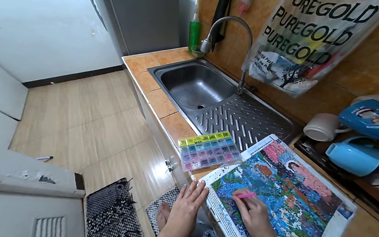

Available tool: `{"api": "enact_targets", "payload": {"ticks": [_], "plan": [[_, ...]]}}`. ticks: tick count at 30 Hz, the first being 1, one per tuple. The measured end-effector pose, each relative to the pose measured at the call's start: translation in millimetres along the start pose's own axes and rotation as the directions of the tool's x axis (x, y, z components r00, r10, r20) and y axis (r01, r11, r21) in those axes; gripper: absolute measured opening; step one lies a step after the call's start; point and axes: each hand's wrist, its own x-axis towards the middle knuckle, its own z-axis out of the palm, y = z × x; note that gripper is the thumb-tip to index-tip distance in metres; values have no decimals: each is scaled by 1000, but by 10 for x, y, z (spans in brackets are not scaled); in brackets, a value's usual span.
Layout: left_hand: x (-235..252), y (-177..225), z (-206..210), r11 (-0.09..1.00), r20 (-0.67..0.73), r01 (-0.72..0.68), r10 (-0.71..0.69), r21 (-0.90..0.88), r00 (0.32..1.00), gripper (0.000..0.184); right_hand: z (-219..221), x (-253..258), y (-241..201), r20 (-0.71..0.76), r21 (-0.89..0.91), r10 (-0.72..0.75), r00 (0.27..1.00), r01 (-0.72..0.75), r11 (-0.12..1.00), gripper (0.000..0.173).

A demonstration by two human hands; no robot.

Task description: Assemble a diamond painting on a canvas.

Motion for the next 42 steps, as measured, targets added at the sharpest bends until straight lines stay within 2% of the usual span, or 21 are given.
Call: {"api": "enact_targets", "payload": {"ticks": [2, 5, 7, 10, 17, 22, 27, 42], "plan": [[5, 2, -7, 1000, 4, -1, 1, 12, 1000, 64, -42, 38, -3, 41, 49, 95, 995, -97, 994, 17], [7, 16, -38, 1000, 30, 12, -13, 16, 999, 64, -122, 130, -20, 109, 233, 328, 938, -345, 909, 19], [10, 15, -38, 1000, 34, 12, -13, 16, 999, 63, -129, 207, -27, 79, 306, 383, 920, -388, 869, 19], [8, 8, -23, 1000, 20, 1, -1, 21, 1000, 63, -84, 310, -31, 30, 355, 404, 914, -388, 851, 19], [4, 11, -25, 1000, 11, 0, 0, 24, 1000, 64, 131, 496, 29, -32, 336, 415, 909, -381, 861, 18], [-11, 0, -1, 1000, -13, -5, 6, 28, 1000, 64, 202, 600, 72, -25, 300, 414, 910, -388, 872, 17], [-5, 6, -14, 1000, 21, 13, -13, -5, 1000, 65, 253, 630, 121, -41, 267, 361, 932, -338, 902, 18], [0, -8, -13, 1000, 10, -3, 3, 5, 1000, 65, 277, 652, 102, -16, 299, 366, 931, -344, 890, 15]]}}
